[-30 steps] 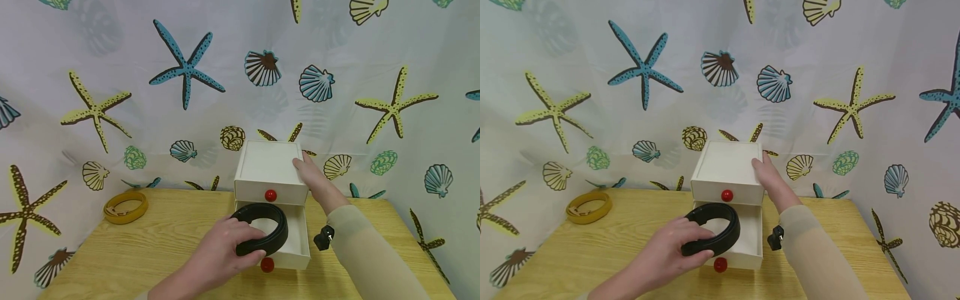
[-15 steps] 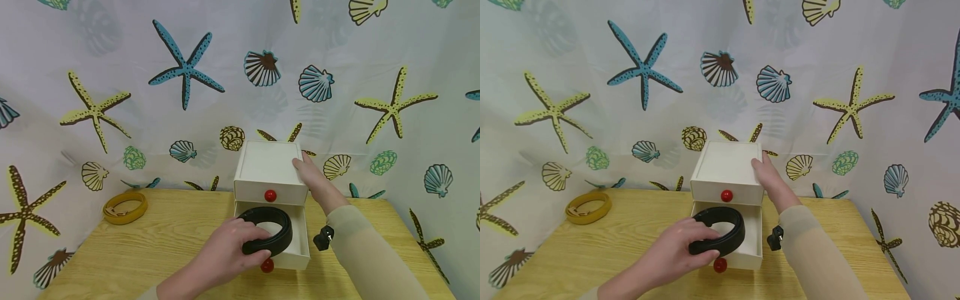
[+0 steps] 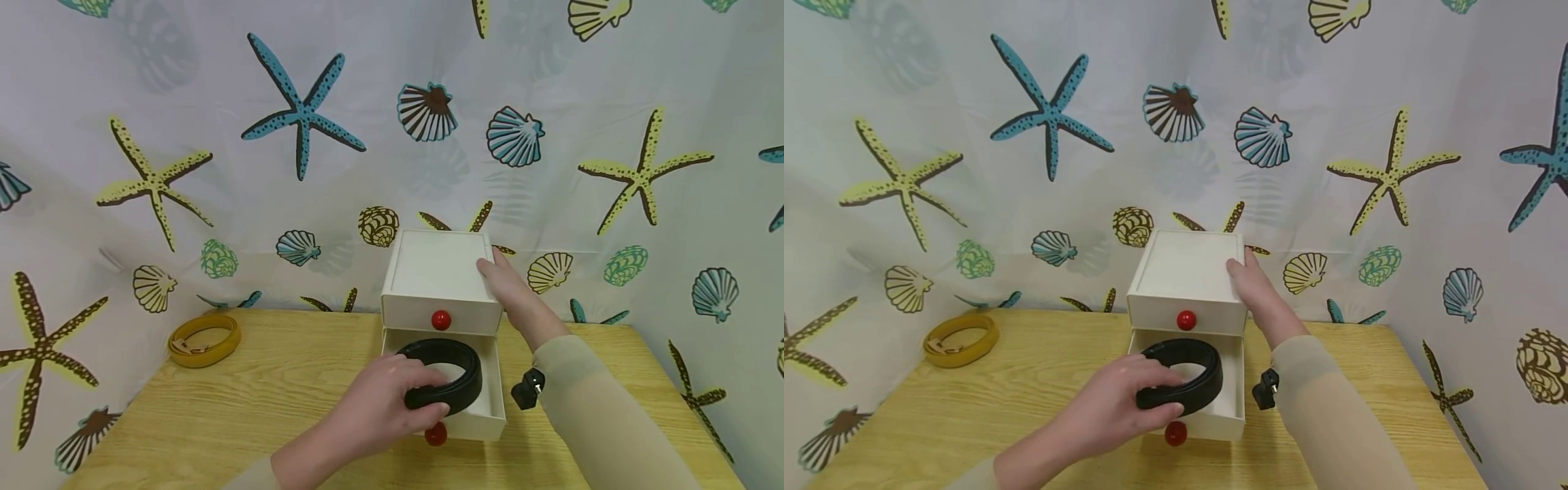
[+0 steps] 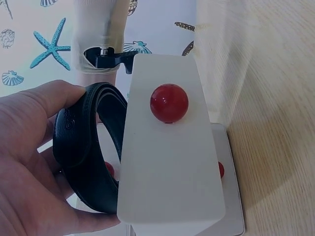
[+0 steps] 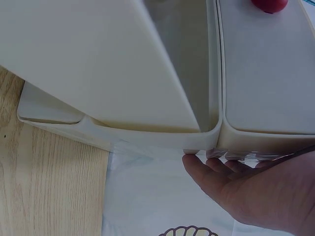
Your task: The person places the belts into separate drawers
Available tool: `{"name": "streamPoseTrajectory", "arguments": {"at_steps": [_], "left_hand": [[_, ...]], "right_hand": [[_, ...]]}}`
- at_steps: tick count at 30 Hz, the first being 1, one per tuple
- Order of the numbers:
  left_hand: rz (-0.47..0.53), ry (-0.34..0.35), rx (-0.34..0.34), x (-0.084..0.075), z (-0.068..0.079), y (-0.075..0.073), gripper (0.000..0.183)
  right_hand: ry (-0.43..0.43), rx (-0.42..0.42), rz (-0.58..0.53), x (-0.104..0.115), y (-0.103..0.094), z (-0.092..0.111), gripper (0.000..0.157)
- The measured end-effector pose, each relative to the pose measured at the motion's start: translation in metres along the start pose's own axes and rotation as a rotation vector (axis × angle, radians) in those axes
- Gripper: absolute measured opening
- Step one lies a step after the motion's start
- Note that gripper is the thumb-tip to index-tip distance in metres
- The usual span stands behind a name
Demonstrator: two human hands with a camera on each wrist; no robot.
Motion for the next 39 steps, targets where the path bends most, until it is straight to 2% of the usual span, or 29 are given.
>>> {"name": "streamPoseTrajectory", "arguments": {"at_steps": [17,39], "left_hand": [[0.034,-0.079,0.076,0.009,-0.017,0.011,0.020],[0.036,-0.099,0.156,0.017,-0.034,0.028,0.023]], "right_hand": [[0.001,-0.004,-0.010,0.000,0.000,0.000,0.069],[0.013,-0.009,-0.019,0.000,0.000,-0.001,0.070]]}}
Point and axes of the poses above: each hand's wrist, its own z-axis away from the middle knuckle, its own y-axis out of the palm, x = y × z, the point moved 1 cm from there along -z, towards the middle knuckle, and after that the axes turned 12 degrees about -z, right-handed, at the moved point
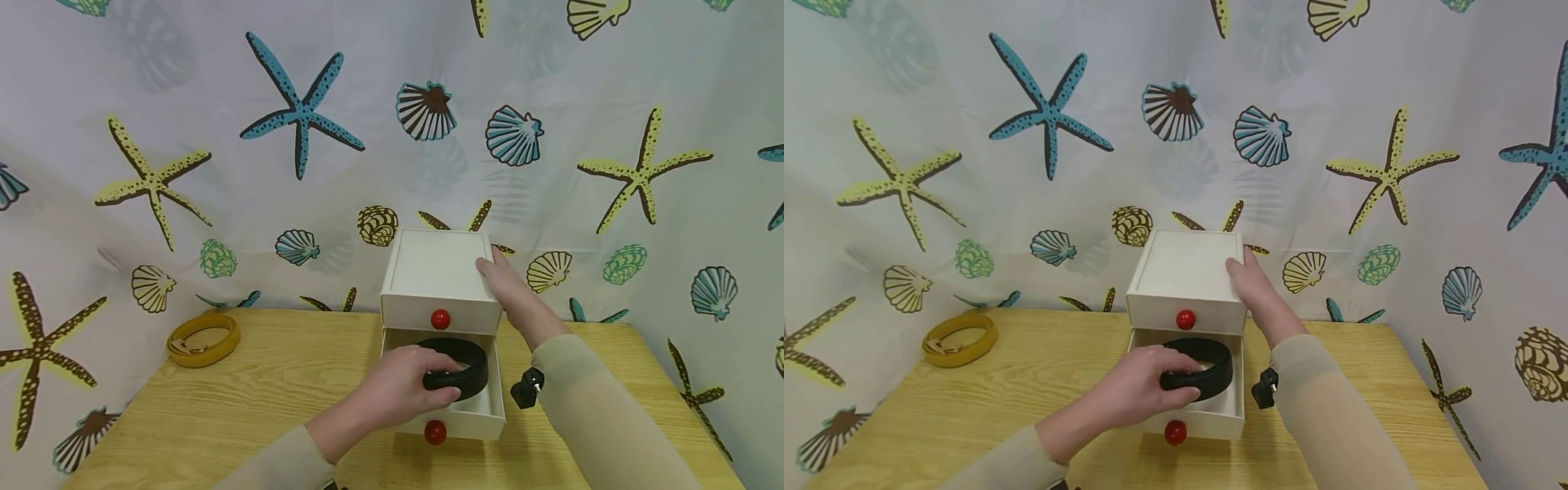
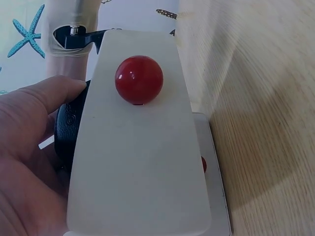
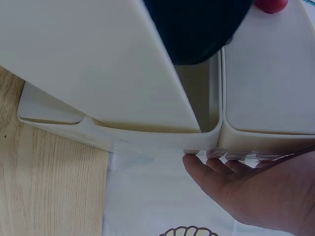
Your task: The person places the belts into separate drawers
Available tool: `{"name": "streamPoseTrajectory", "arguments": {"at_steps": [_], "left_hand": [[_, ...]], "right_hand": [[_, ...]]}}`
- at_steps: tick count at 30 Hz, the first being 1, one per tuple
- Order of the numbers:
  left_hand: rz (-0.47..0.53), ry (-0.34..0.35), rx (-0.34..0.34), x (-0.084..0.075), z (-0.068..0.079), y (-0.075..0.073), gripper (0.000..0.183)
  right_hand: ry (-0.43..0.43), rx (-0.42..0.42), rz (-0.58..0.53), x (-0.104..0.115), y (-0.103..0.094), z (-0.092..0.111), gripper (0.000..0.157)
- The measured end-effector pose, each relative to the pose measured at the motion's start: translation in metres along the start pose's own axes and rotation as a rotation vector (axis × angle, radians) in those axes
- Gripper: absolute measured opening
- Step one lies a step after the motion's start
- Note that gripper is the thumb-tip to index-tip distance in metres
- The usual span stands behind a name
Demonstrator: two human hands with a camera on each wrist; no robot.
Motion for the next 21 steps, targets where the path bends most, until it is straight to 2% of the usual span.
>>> {"name": "streamPoseTrajectory", "arguments": {"at_steps": [12,21], "left_hand": [[-0.008,-0.015,0.006,0.002,-0.008,0.005,0.024],[-0.099,0.016,0.027,0.004,-0.013,0.007,0.024]], "right_hand": [[-0.002,0.002,0.001,0.000,0.000,0.000,0.070],[0.004,-0.001,0.002,0.001,0.000,0.000,0.070]]}}
Point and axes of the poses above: each hand's wrist, its own z-axis away from the middle knuckle, its own y-axis out of the palm, x = y × z, the point moved 1 cm from there along -z, towards the middle knuckle, and after that the axes turned 12 degrees about -z, right-handed, at the moved point
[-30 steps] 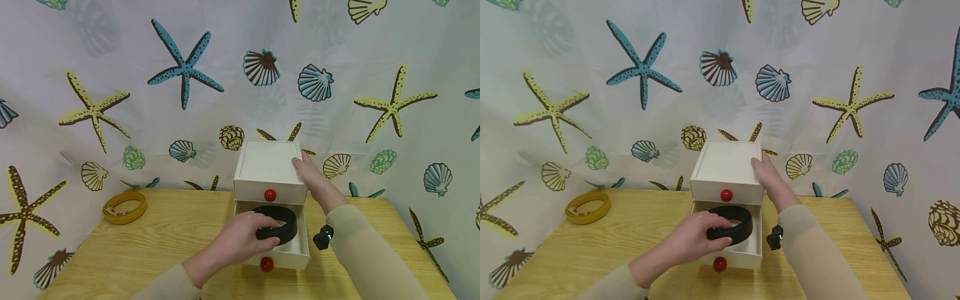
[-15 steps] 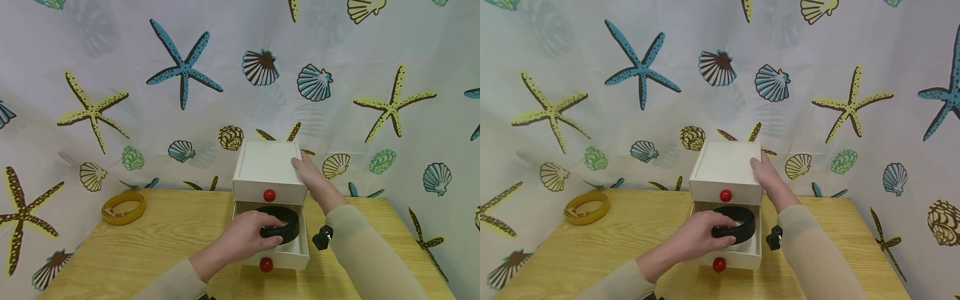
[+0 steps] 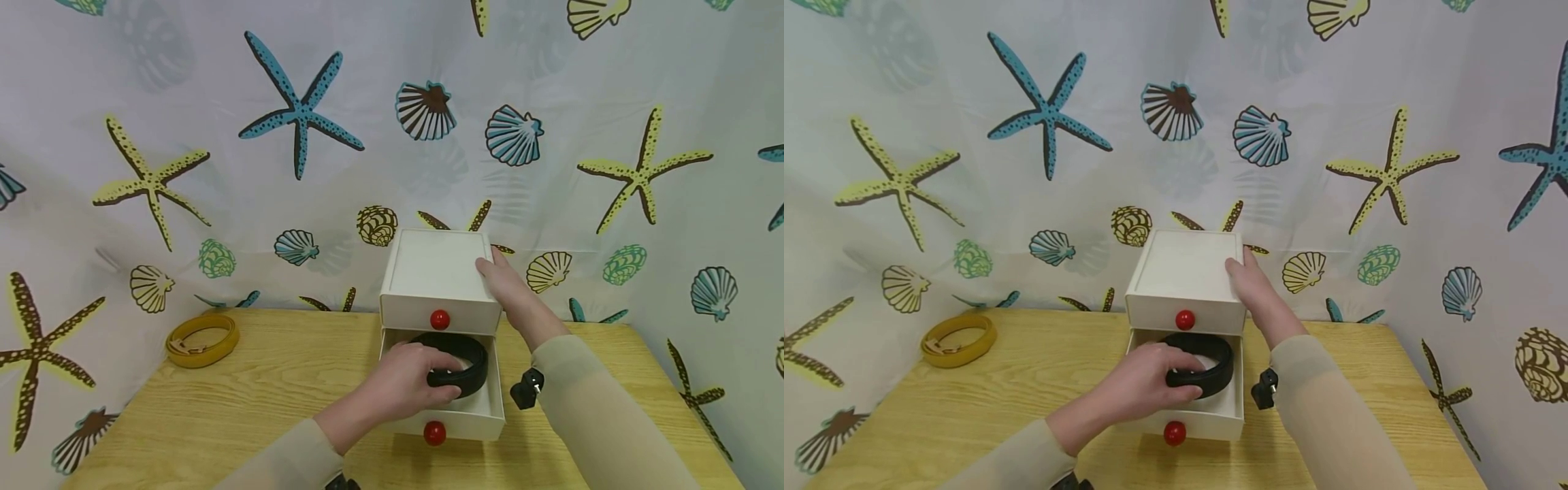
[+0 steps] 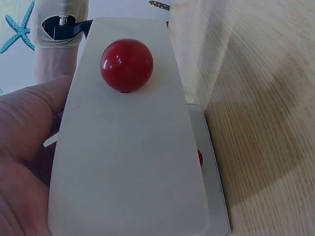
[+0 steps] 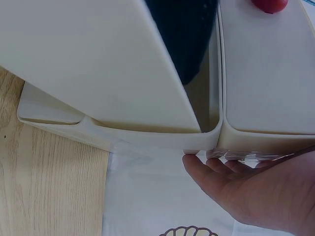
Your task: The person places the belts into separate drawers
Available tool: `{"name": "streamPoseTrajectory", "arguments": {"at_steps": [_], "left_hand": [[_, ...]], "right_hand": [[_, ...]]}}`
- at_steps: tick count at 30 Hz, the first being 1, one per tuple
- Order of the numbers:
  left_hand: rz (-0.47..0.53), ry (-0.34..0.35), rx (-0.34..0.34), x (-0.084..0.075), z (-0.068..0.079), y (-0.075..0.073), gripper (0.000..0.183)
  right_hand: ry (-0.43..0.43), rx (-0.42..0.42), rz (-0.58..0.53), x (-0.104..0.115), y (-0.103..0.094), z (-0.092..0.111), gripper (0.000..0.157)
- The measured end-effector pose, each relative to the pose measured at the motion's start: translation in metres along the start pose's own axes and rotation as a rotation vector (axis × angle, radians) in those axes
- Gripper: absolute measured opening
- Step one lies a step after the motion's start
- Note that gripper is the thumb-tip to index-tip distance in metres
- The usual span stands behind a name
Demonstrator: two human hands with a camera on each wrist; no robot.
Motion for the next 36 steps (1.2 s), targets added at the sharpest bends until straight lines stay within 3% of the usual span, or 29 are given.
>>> {"name": "streamPoseTrajectory", "arguments": {"at_steps": [15,36], "left_hand": [[-0.058,0.005,0.055,0.0052,-0.0022,0.0040,0.019],[-0.059,-0.031,0.111,0.0047,-0.0020,0.0064,0.019]], "right_hand": [[0.000,-0.003,0.007,0.0001,0.0009,-0.0006,0.070],[-0.010,0.000,0.003,0.0001,0.0001,0.0009,0.070]]}}
Point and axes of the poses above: each hand's wrist, its own z-axis away from the middle knuckle, its own y-axis out of the palm, x = y × z, the point moved 1 cm from there along -z, towards the middle knuckle, and after that the axes turned 12 degrees about -z, right-handed, at the moved point
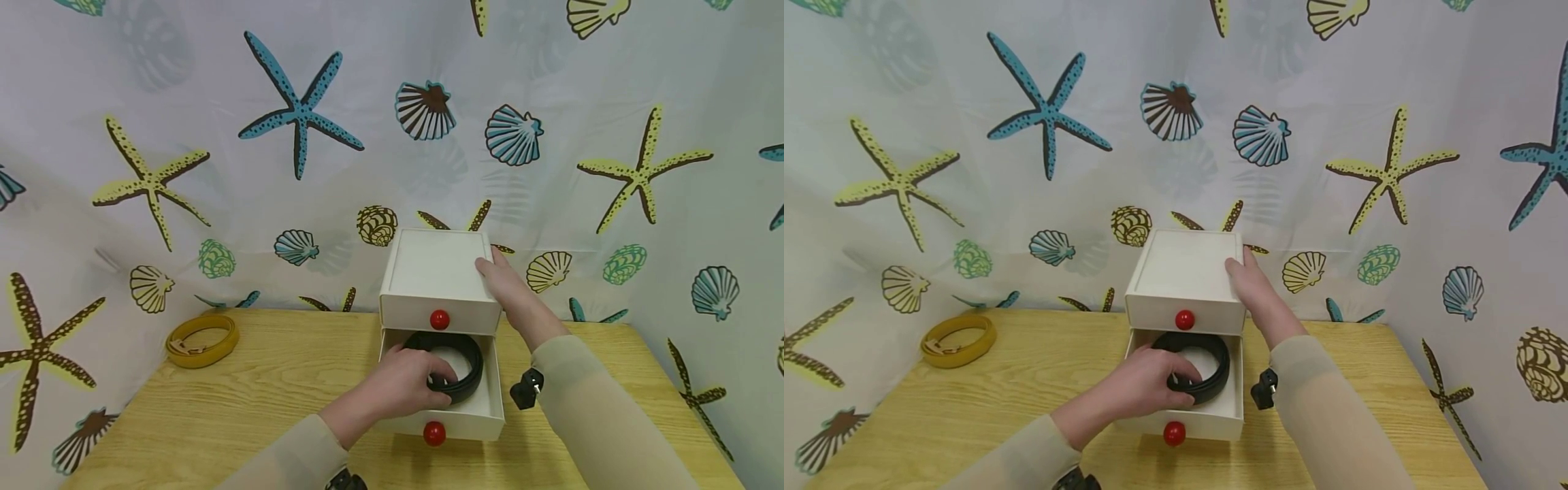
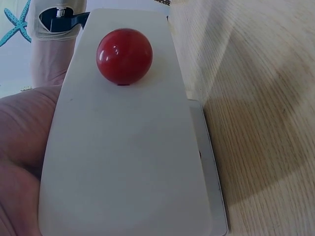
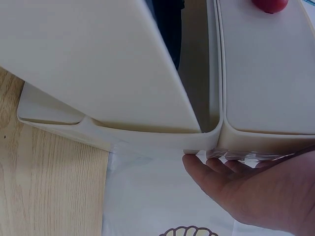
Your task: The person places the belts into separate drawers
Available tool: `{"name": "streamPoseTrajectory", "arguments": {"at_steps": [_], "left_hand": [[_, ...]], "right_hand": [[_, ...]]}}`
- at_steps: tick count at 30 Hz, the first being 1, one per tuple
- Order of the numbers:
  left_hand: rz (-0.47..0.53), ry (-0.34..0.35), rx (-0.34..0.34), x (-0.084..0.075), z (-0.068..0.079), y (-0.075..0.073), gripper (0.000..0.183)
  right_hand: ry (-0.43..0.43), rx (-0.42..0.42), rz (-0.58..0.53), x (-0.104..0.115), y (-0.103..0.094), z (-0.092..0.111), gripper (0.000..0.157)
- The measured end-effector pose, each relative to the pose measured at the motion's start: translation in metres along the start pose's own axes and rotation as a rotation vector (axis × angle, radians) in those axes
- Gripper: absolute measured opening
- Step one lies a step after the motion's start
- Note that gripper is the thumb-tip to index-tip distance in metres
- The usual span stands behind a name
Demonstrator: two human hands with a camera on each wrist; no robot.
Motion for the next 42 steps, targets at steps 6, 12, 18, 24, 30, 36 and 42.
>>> {"name": "streamPoseTrajectory", "arguments": {"at_steps": [6,12,18,24,30,36,42], "left_hand": [[-0.009,-0.008,0.013,-0.001,0.001,-0.001,0.020],[0.033,0.005,0.010,0.000,0.002,-0.002,0.020],[0.065,0.017,-0.005,0.001,0.003,-0.003,0.021],[0.070,0.006,-0.030,-0.001,0.005,-0.006,0.022],[0.123,-0.006,-0.075,-0.004,0.009,-0.010,0.020],[0.195,-0.016,-0.101,-0.008,0.014,-0.014,0.019],[0.279,-0.045,-0.133,-0.013,0.020,-0.018,0.016]], "right_hand": [[0.003,-0.001,0.000,0.000,0.001,0.000,0.070],[0.008,-0.009,0.005,-0.001,0.001,-0.001,0.071],[0.014,-0.011,0.010,-0.001,0.001,0.000,0.071],[0.012,-0.005,0.006,0.000,0.001,0.001,0.071],[0.004,-0.003,0.007,0.001,0.001,0.002,0.071],[0.005,-0.005,0.009,0.000,0.001,0.002,0.071],[-0.003,-0.007,0.019,0.000,0.002,0.002,0.070]]}}
Point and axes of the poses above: each hand's wrist, its own z-axis away from the middle knuckle, its own y-axis out of the palm, x = y × z, the point moved 1 cm from there along -z, towards the middle knuckle, and after that the axes turned 12 degrees about -z, right-handed, at the moved point
